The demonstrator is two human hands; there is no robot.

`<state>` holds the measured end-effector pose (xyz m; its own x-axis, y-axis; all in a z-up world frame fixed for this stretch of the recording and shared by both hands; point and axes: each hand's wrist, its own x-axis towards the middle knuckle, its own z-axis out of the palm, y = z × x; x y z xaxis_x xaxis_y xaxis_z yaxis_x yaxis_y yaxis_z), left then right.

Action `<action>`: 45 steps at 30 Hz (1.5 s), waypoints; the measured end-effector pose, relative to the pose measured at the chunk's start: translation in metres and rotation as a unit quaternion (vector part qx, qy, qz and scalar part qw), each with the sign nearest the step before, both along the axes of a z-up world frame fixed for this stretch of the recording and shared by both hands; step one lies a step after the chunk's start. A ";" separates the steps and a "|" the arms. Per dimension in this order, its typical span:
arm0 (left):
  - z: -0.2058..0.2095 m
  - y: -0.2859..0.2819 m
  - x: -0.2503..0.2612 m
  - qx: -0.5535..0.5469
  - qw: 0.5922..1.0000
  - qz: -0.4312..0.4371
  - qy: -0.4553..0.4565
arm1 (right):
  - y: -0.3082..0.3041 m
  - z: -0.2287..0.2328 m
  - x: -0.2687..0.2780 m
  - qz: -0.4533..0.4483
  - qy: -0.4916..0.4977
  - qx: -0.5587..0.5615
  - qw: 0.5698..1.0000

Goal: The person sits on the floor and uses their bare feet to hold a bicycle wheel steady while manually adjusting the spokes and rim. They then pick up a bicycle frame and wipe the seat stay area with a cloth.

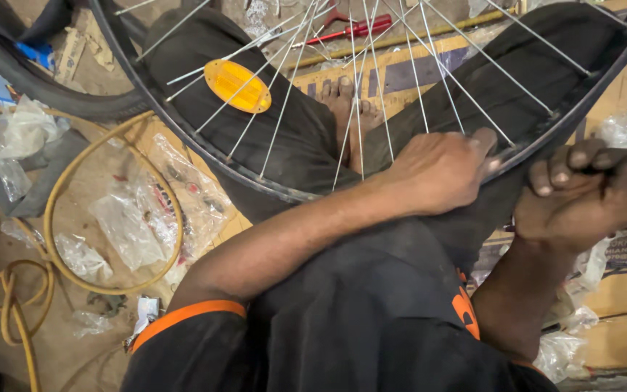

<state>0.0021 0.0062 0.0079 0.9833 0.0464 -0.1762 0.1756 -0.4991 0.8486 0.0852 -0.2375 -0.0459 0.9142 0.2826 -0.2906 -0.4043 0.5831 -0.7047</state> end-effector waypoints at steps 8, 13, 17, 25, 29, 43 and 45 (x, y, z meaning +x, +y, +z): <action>-0.001 -0.006 0.000 0.009 1.000 0.012 0.026 | 0.027 0.022 -0.012 -0.008 -0.005 0.001 1.000; -0.007 0.001 -0.004 -0.015 0.999 0.009 -0.043 | 0.062 0.041 -0.028 -0.081 -0.195 -0.155 0.965; -0.007 -0.008 -0.008 0.030 0.999 0.018 -0.029 | 0.085 0.053 -0.026 -0.084 -0.263 -0.178 0.945; 0.019 0.011 -0.006 -0.030 0.999 -0.038 0.017 | 0.111 0.036 -0.002 -0.067 -0.293 -0.185 0.936; 0.037 0.024 -0.014 -0.013 0.993 -0.115 0.037 | 0.115 0.037 -0.002 -0.065 -0.331 -0.176 0.925; 0.008 0.216 0.027 0.407 0.861 0.249 -0.176 | 0.112 0.026 0.005 -0.071 -0.374 -0.203 0.902; 0.004 0.228 0.032 0.314 0.913 0.231 -0.121 | 0.112 0.025 0.005 -0.068 -0.379 -0.217 0.897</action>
